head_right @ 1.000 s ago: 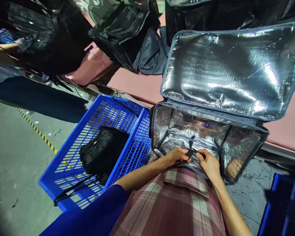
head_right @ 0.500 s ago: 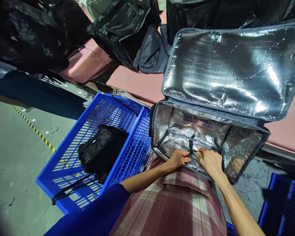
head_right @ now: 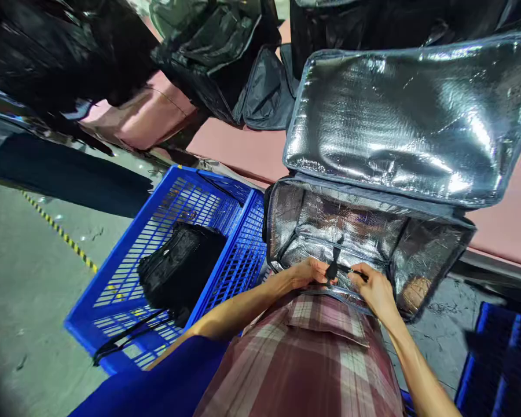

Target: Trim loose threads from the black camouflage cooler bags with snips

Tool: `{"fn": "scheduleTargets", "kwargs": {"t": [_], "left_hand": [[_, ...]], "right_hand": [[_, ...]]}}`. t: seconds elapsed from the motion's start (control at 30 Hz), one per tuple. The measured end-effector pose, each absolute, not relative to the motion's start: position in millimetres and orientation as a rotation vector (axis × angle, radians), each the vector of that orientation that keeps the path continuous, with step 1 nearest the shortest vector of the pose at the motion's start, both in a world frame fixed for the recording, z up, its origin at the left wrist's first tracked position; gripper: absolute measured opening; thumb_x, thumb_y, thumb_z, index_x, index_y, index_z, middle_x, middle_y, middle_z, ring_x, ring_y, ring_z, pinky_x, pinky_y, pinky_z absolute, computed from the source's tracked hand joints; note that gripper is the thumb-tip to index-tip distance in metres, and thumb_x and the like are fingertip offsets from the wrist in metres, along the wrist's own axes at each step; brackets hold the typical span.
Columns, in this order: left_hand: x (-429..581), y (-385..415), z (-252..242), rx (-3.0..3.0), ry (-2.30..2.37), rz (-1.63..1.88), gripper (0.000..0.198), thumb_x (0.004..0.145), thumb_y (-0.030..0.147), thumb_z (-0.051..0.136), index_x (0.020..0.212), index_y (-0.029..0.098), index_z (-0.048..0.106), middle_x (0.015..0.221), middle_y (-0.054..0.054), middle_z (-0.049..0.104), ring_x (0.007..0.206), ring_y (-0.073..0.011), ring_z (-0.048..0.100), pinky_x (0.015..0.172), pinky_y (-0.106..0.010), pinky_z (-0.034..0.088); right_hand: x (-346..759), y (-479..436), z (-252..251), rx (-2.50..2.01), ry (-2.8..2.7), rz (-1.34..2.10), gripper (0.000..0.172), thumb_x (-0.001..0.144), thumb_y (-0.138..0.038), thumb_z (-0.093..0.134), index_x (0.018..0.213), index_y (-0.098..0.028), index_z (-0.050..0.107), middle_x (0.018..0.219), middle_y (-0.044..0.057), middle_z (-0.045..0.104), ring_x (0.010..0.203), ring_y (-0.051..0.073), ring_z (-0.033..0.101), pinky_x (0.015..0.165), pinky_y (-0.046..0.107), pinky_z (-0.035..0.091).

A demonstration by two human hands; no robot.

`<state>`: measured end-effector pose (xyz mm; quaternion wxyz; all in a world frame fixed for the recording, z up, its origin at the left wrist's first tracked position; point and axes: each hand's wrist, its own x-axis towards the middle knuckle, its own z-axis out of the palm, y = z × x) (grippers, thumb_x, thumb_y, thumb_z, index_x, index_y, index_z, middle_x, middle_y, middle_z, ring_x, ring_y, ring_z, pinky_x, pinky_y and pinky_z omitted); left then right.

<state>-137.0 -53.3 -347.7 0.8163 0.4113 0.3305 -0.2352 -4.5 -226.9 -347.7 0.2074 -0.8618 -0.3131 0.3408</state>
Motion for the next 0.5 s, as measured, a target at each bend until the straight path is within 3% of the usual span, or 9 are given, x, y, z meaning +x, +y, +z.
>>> {"fn": "scheduleTargets", "kwargs": {"t": [0.1,0.3,0.5], "left_hand": [[-137.2,-51.6,-349.8,0.820,0.688,-0.480,0.023,0.050,0.014,0.064,0.072,0.009,0.066,0.076,-0.004,0.064,0.062,-0.0088,0.053,0.056,-0.018,0.041],[-138.0,-53.7,-361.0,0.774,0.682,-0.461,0.024,0.049,0.014,0.068,0.072,0.009,0.065,0.071,-0.003,0.063,0.059,-0.0084,0.052,0.054,-0.018,0.039],[-138.7,-52.6,-366.6,0.793,0.689,-0.461,0.026,0.050,0.015,0.070,0.075,0.009,0.064,0.076,-0.004,0.064,0.063,-0.0090,0.054,0.059,-0.019,0.042]], "right_hand": [[-11.5,-231.8,-350.6,-2.311,-0.881,1.014,0.042,0.079,-0.054,0.043,0.095,-0.023,0.066,0.067,0.000,0.062,0.056,0.019,0.053,0.058,0.029,0.040],[-16.1,-222.3,-357.1,-2.206,-0.921,1.041,0.038,0.077,-0.051,0.046,0.094,-0.024,0.067,0.077,0.001,0.065,0.070,0.022,0.057,0.067,0.031,0.040],[-12.5,-223.9,-361.7,-2.142,-0.859,1.058,0.039,0.080,-0.052,0.044,0.092,-0.022,0.066,0.077,0.001,0.065,0.069,0.020,0.057,0.066,0.029,0.041]]}}
